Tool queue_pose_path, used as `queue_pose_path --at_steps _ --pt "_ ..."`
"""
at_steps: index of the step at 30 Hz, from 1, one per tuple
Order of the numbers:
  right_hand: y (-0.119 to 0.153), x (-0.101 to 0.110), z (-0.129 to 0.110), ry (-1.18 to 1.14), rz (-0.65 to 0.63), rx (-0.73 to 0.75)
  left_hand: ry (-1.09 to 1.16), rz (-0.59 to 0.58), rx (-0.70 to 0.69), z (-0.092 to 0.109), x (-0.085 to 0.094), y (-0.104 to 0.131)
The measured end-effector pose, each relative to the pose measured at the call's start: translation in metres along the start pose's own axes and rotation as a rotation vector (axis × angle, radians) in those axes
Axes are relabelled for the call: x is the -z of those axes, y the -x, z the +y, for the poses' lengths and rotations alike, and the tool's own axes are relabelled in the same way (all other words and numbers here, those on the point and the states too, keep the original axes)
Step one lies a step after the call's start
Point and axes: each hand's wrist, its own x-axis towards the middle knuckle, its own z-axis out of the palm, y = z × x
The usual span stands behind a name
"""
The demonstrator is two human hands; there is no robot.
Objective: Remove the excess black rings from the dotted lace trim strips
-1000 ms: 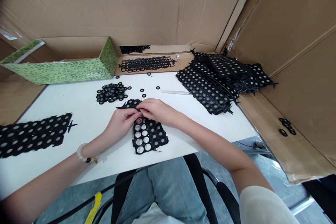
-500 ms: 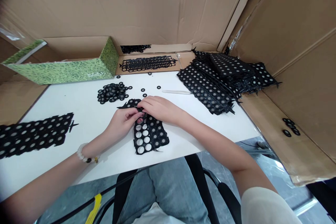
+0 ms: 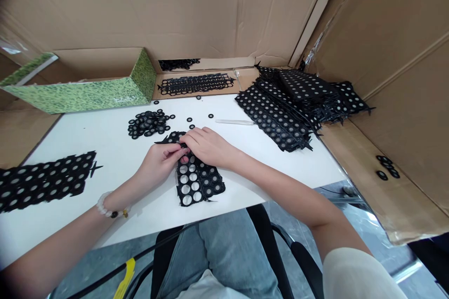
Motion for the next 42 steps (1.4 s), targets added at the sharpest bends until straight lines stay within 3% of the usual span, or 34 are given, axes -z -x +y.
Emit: queue_pose_path --at_steps 4,8,11,14,17,19,23,26,29,42 --pt "-0.002 0.01 0.004 -0.25 0.081 -0.136 0.151 0.081 0.047 0.0 -0.001 -0.001" --pt "0.0 0.022 0.014 -0.477 0.25 -0.498 0.262 0.243 0.071 0.001 -0.001 -0.001" --pt "0.002 0.022 0.018 -0.675 0.109 -0.763 0.248 0.312 0.068 0.002 0.0 0.0" --pt "0.001 0.016 0.016 -1.047 -0.026 -0.869 0.267 0.306 0.051 0.005 -0.001 0.003" --pt "-0.003 0.015 0.013 -1.392 0.046 -0.805 0.338 0.24 0.035 0.008 -0.003 0.006" --pt "-0.004 0.016 0.011 -1.44 0.15 -0.746 0.436 0.218 0.053 0.007 -0.004 0.007" --pt "-0.004 0.021 0.011 -1.368 0.261 -0.714 0.766 0.177 0.245 0.005 -0.003 0.002" --pt "-0.004 0.024 0.011 -1.341 0.277 -0.689 0.928 0.064 0.351 0.007 -0.001 -0.001" --pt "-0.004 0.025 0.011 -1.303 0.315 -0.665 0.97 -0.024 0.353 0.01 0.0 -0.001" --pt "-0.004 0.028 0.009 -1.152 0.338 -0.533 1.092 -0.123 0.265 0.011 -0.002 0.004"
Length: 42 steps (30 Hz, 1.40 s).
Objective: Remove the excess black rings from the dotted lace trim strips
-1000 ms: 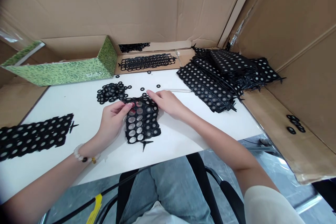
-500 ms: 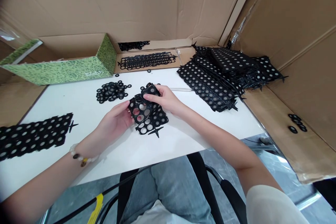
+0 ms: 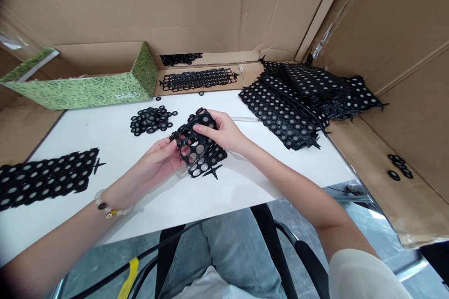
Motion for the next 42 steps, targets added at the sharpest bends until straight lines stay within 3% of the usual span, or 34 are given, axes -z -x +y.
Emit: queue_pose_path --at_steps 7,12,14,16,21,27,30,34,39,42 --pt "-0.003 -0.003 0.011 0.015 -0.02 -0.082 0.08 -0.067 -0.048 0.005 -0.005 0.004" --pt "-0.002 0.005 0.019 0.228 -0.016 -0.124 0.077 0.042 -0.04 0.007 -0.003 -0.001" --pt "-0.001 0.009 0.017 0.432 0.1 -0.025 0.075 0.11 -0.062 0.006 0.0 -0.003" --pt "0.0 0.013 0.012 0.597 0.163 0.179 0.037 0.146 -0.082 0.004 0.002 -0.005" --pt "0.003 0.012 -0.002 0.756 -0.161 0.678 -0.209 0.145 -0.115 -0.001 0.002 -0.005" --pt "0.003 0.012 0.002 0.974 -0.235 0.851 -0.46 0.108 -0.186 -0.008 0.007 -0.007" --pt "0.005 0.008 0.003 0.98 -0.225 0.826 -0.576 0.092 -0.183 -0.01 0.011 -0.007" --pt "0.009 -0.007 0.002 0.755 -0.148 0.646 -0.651 0.089 -0.16 -0.01 0.01 -0.003" --pt "0.004 -0.003 0.003 0.328 0.233 0.258 -0.776 0.067 -0.134 -0.011 0.004 0.0" --pt "-0.005 0.015 0.008 0.418 0.333 0.105 -0.864 0.065 -0.159 -0.013 0.004 0.0"
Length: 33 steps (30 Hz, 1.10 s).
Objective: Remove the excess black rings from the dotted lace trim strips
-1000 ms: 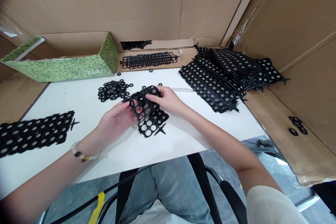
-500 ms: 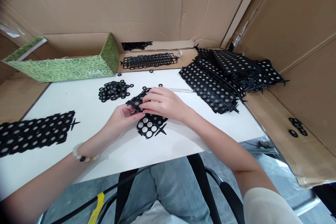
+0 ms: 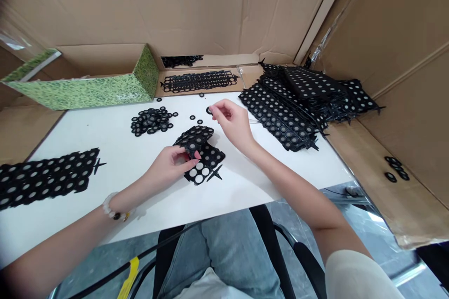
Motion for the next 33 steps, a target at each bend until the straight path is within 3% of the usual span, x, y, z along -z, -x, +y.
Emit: queue_pose_path --at_steps 4,7,11,15,20,24,30,33 --pt "-0.009 0.006 0.021 0.377 -0.115 -0.057 0.042 0.089 -0.015 -0.001 0.0 -0.001" --pt "-0.006 0.001 0.028 0.402 -0.202 -0.007 0.093 0.158 0.015 0.001 0.0 0.0" --pt "0.002 -0.004 0.014 0.23 -0.245 0.273 0.102 0.163 -0.001 0.004 -0.001 0.001" --pt "0.007 -0.004 -0.002 0.111 -0.385 0.586 0.009 0.141 -0.09 0.004 0.0 0.003" --pt "0.011 -0.009 -0.003 0.193 -0.444 0.677 -0.146 0.088 -0.168 0.004 0.004 0.003" --pt "0.016 -0.016 -0.004 0.183 -0.314 0.522 -0.162 0.051 -0.172 0.009 0.008 0.003" --pt "-0.004 -0.004 0.014 -0.116 0.035 -0.015 -0.186 0.118 -0.163 0.009 0.009 0.003" --pt "-0.016 0.005 0.034 -0.005 0.103 -0.085 -0.207 0.152 -0.178 0.004 0.006 0.002"
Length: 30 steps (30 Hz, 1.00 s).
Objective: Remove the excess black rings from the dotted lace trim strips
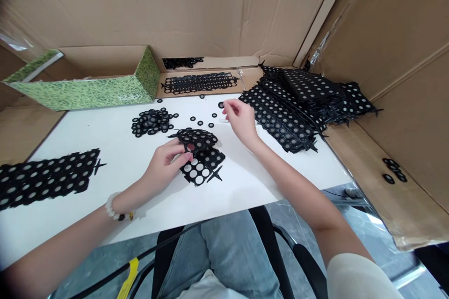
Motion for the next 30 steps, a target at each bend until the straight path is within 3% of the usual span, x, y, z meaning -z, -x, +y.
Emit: queue_pose_path --at_steps 4,7,10,15,19,22,25,30 --pt "0.0 -0.002 0.016 0.329 -0.152 0.08 0.043 0.065 0.011 -0.002 -0.003 -0.001" --pt "0.008 -0.006 0.01 0.442 -0.262 0.202 0.084 0.104 0.012 -0.001 -0.003 -0.001" --pt "0.015 -0.005 -0.011 0.321 -0.291 0.377 0.123 0.129 -0.007 0.0 -0.003 0.0" --pt "0.022 -0.005 -0.034 0.169 -0.541 0.639 0.151 0.14 0.014 0.001 -0.002 0.001" --pt "0.024 -0.008 -0.03 0.163 -0.555 0.615 0.218 0.128 0.085 0.003 -0.003 0.0" --pt "0.026 -0.011 -0.025 0.186 -0.465 0.626 0.333 0.143 0.125 0.003 -0.004 -0.001" --pt "0.03 -0.014 -0.025 0.248 -0.377 0.666 0.302 0.114 0.151 0.001 -0.005 -0.003" --pt "0.035 -0.016 -0.031 0.229 -0.467 0.717 0.193 0.135 0.199 -0.007 -0.006 -0.003"
